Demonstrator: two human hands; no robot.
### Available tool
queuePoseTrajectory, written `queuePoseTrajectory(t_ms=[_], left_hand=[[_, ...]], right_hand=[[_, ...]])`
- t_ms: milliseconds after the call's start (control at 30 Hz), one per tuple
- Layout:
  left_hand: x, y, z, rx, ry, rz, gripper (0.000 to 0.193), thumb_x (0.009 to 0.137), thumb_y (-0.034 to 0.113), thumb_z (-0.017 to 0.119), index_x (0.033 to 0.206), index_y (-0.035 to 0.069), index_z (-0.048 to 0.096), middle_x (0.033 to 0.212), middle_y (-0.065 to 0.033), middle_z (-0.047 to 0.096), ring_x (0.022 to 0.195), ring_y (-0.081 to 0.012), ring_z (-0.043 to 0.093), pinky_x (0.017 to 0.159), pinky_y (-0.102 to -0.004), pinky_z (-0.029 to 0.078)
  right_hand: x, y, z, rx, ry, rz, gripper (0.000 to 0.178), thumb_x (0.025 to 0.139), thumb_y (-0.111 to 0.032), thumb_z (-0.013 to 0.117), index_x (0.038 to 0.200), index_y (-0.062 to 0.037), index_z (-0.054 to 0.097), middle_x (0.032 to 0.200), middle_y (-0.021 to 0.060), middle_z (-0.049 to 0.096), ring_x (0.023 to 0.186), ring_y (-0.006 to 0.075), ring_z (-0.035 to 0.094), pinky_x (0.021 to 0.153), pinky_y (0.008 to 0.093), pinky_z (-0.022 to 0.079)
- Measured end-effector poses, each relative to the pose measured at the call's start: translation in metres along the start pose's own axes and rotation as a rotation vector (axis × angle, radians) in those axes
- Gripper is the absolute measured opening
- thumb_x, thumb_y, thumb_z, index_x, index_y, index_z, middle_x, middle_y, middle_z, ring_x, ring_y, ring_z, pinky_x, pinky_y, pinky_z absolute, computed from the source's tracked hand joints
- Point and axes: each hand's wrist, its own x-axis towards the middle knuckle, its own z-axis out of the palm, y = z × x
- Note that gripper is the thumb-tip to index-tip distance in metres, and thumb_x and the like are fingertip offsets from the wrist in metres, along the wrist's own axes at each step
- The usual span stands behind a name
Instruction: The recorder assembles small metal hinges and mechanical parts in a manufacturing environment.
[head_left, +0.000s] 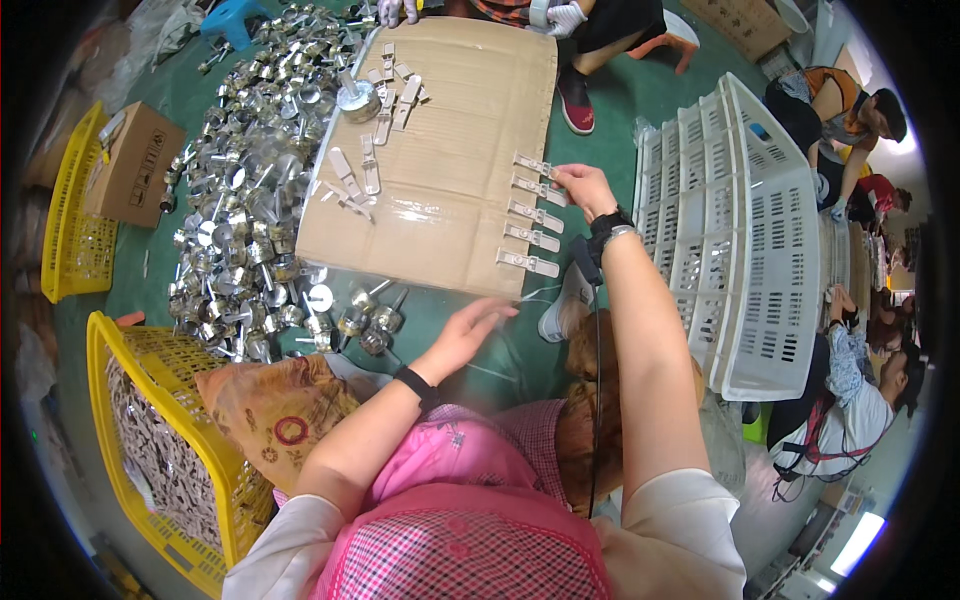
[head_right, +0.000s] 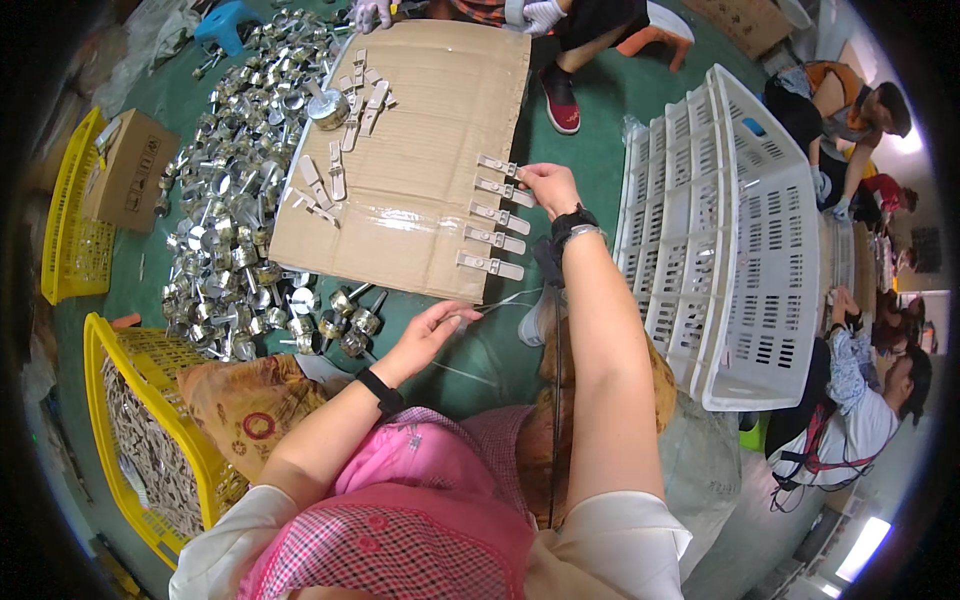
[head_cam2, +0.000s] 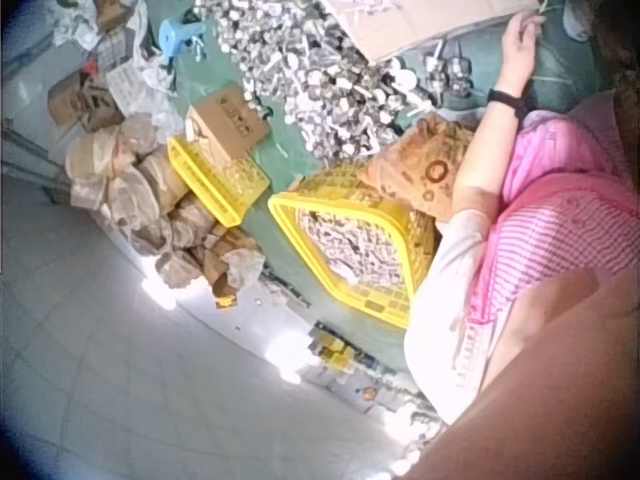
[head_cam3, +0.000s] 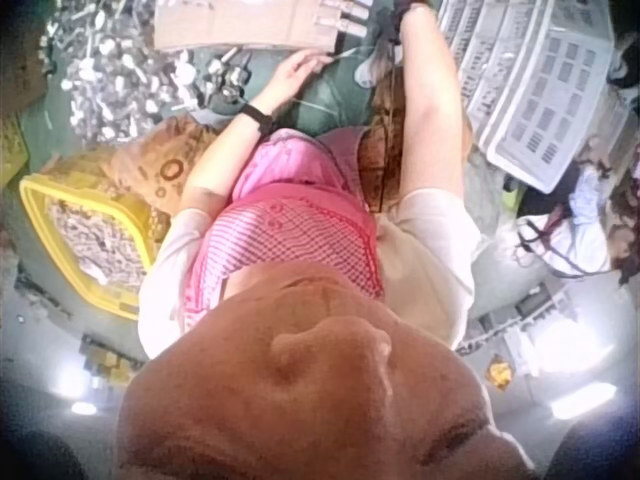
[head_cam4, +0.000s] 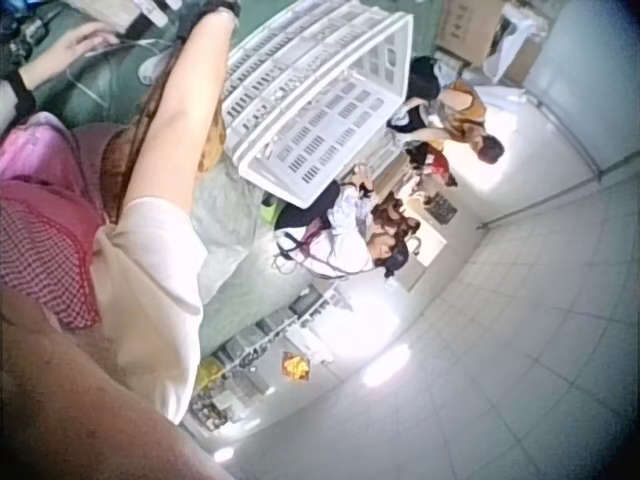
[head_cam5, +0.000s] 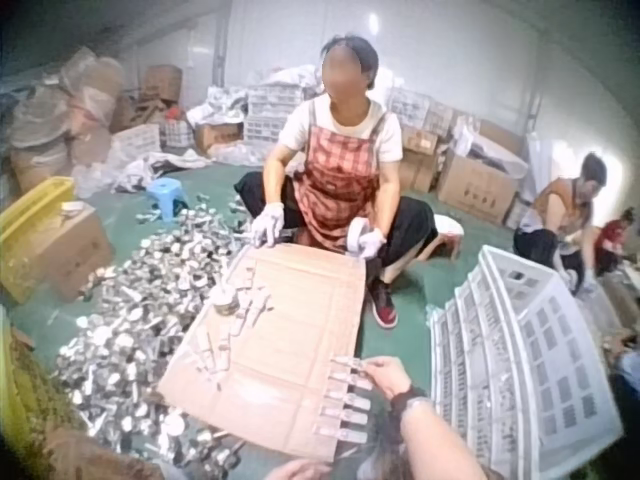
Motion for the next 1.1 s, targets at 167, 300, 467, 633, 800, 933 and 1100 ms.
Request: queuePoseTrajectory(t_ms=[167, 300, 467, 633, 800, 933, 1100], left_hand=[[0.001, -0.004, 0.001, -0.011, -0.007, -0.003, 0.029, 0.096, 0.013, 0.044, 0.122, 0.0, 0.048, 0.115, -0.0059, 0.06, 0.109, -0.0129, 0.051, 0.095, -0.0268, 0.038], [0.0, -0.006, 0.0, -0.011, -0.003, 0.047, 0.03, 0.096, 0.013, 0.043, 0.123, 0.0, 0.047, 0.114, -0.0057, 0.061, 0.108, -0.0128, 0.052, 0.094, -0.0265, 0.038], [-0.001, -0.014, -0.007, 0.039, 0.031, 0.067, 0.029, 0.095, 0.013, 0.044, 0.121, -0.001, 0.049, 0.11, -0.0057, 0.062, 0.104, -0.013, 0.053, 0.092, -0.0264, 0.04], [0.007, -0.023, 0.004, 0.054, 0.086, 0.129, 0.027, 0.093, 0.012, 0.046, 0.116, -0.001, 0.052, 0.108, -0.0111, 0.063, 0.101, -0.0189, 0.057, 0.089, -0.0304, 0.043], [0.024, -0.074, 0.01, 0.303, 0.314, 0.403, 0.027, 0.089, 0.014, 0.052, 0.111, 0.0, 0.056, 0.106, -0.0187, 0.063, 0.098, -0.029, 0.06, 0.085, -0.034, 0.045], [0.028, -0.078, 0.015, 0.234, 0.303, 0.243, 0.025, 0.088, 0.012, 0.051, 0.11, 0.001, 0.057, 0.106, -0.0198, 0.062, 0.097, -0.0308, 0.06, 0.085, -0.034, 0.045], [0.01, -0.021, 0.0, 0.054, 0.054, 0.083, 0.028, 0.092, 0.009, 0.046, 0.117, -0.001, 0.052, 0.111, -0.0116, 0.062, 0.104, -0.0186, 0.056, 0.093, -0.0296, 0.041]], right_hand=[[0.0, 0.005, 0.001, -0.043, 0.04, -0.078, 0.024, 0.082, -0.018, 0.065, 0.097, 0.0003, 0.065, 0.082, 0.0058, 0.066, 0.07, 0.0116, 0.059, 0.062, 0.0262, 0.046], [0.004, 0.006, -0.006, -0.273, 0.235, -0.229, 0.033, 0.078, -0.027, 0.067, 0.099, -0.002, 0.065, 0.087, 0.0112, 0.066, 0.076, 0.0192, 0.062, 0.067, 0.0309, 0.048], [-0.049, -0.076, 0.064, -0.539, 0.089, -0.603, 0.026, 0.075, -0.019, 0.063, 0.096, -0.0023, 0.064, 0.085, 0.0169, 0.064, 0.079, 0.0285, 0.062, 0.073, 0.0356, 0.05], [-0.093, -0.109, 0.197, -0.6, -0.296, -0.829, 0.024, 0.075, -0.016, 0.063, 0.094, -0.0002, 0.063, 0.084, 0.0169, 0.064, 0.079, 0.0297, 0.063, 0.072, 0.0381, 0.05], [-0.101, -0.108, 0.274, -1.138, -0.072, -0.672, 0.022, 0.072, -0.023, 0.068, 0.082, -0.0038, 0.064, 0.085, 0.0158, 0.065, 0.078, 0.032, 0.062, 0.072, 0.0397, 0.05], [-0.091, -0.097, 0.258, -1.039, -0.221, -0.615, 0.026, 0.071, -0.022, 0.067, 0.085, -0.0012, 0.063, 0.083, 0.0173, 0.065, 0.078, 0.0349, 0.062, 0.071, 0.043, 0.05], [-0.08, -0.103, 0.19, -0.36, -0.307, -0.444, 0.037, 0.079, -0.018, 0.063, 0.111, 0.0006, 0.056, 0.079, 0.0072, 0.062, 0.07, 0.0193, 0.059, 0.063, 0.032, 0.048]])
